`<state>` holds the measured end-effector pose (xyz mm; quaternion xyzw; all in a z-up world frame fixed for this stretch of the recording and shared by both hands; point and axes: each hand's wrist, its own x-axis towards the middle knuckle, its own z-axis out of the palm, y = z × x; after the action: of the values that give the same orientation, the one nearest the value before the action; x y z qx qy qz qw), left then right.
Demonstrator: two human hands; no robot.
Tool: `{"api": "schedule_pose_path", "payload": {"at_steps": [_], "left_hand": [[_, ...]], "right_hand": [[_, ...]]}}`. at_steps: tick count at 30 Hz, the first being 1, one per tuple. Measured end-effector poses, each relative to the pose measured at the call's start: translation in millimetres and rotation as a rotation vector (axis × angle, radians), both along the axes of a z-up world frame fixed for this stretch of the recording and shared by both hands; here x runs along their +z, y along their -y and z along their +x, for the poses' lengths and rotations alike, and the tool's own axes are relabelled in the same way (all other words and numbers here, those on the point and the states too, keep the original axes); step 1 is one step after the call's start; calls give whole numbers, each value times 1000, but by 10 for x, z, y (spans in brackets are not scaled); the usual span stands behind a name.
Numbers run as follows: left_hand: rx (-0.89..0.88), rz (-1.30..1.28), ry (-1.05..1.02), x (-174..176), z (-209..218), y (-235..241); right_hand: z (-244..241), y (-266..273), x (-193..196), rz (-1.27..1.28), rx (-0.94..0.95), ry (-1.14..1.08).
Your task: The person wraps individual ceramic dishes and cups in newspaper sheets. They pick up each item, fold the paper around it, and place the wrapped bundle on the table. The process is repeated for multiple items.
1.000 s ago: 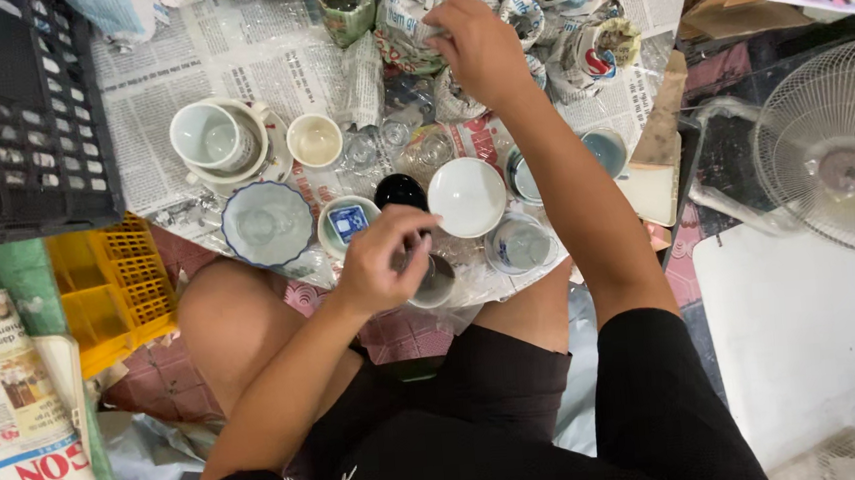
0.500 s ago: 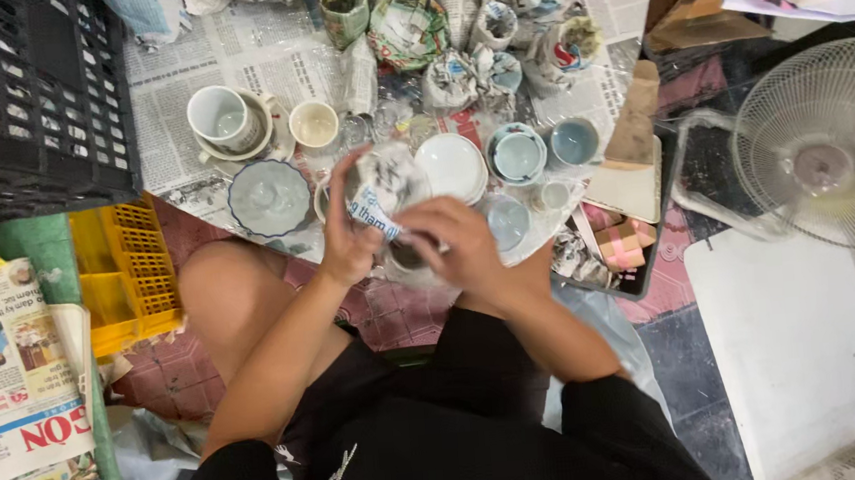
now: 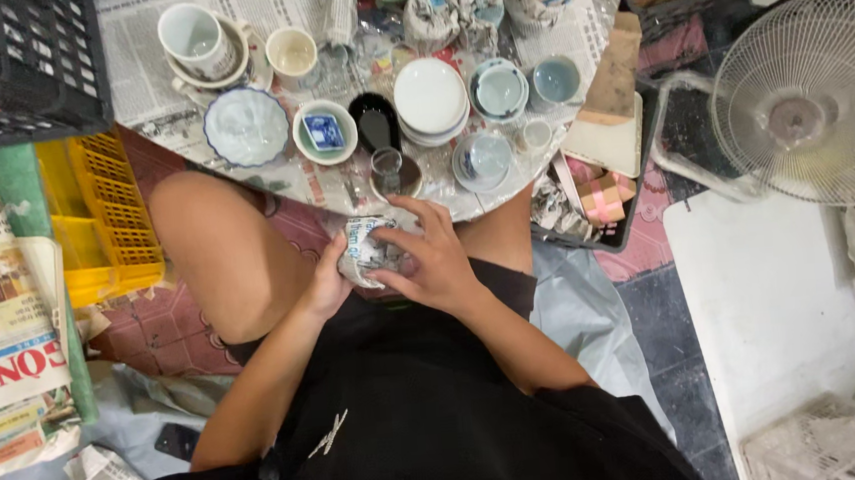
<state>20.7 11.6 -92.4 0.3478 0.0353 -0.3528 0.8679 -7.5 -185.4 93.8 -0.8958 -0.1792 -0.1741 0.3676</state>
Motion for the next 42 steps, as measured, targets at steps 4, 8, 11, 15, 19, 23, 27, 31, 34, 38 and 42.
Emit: {"api": "schedule_pose_path", "payload": {"at_steps": [4,8,11,15,19,23,27,31,34,38,42], "left_hand": [[44,74,157,-233,-99,-3],[7,158,373,-148,-9,3],[-68,161,456,-32,48,22],[1,179,440,-117,65,75],[-30,148,368,-185,50,75],[3,130,229,-130,57,89],[-80,127,357,4,74,95],[-214,55,211,22,6,52],[-218,14,92,-75,26,87],[-202,-131,-21,-149,-4,56],[-46,-256,207,55,4,-51]], "right_hand": [[-135,-177,-262,-80,-81,-6],[-205,-253,-470,-15,-149,24],[-181,-263,-520,-3,-152,38],[-196,-188,-452,30,-108,1],[-233,-174,-407,106,-97,-17],[-221,-117,-409,152,-86,17],[-207,-55,-428,256,-96,-39],[-156,-36,-382,243,-158,-15],[24,-25,-271,158,-183,8],[250,-23,-212,333,-151,-130],[319,89,-279,431,-155,-78]]}}
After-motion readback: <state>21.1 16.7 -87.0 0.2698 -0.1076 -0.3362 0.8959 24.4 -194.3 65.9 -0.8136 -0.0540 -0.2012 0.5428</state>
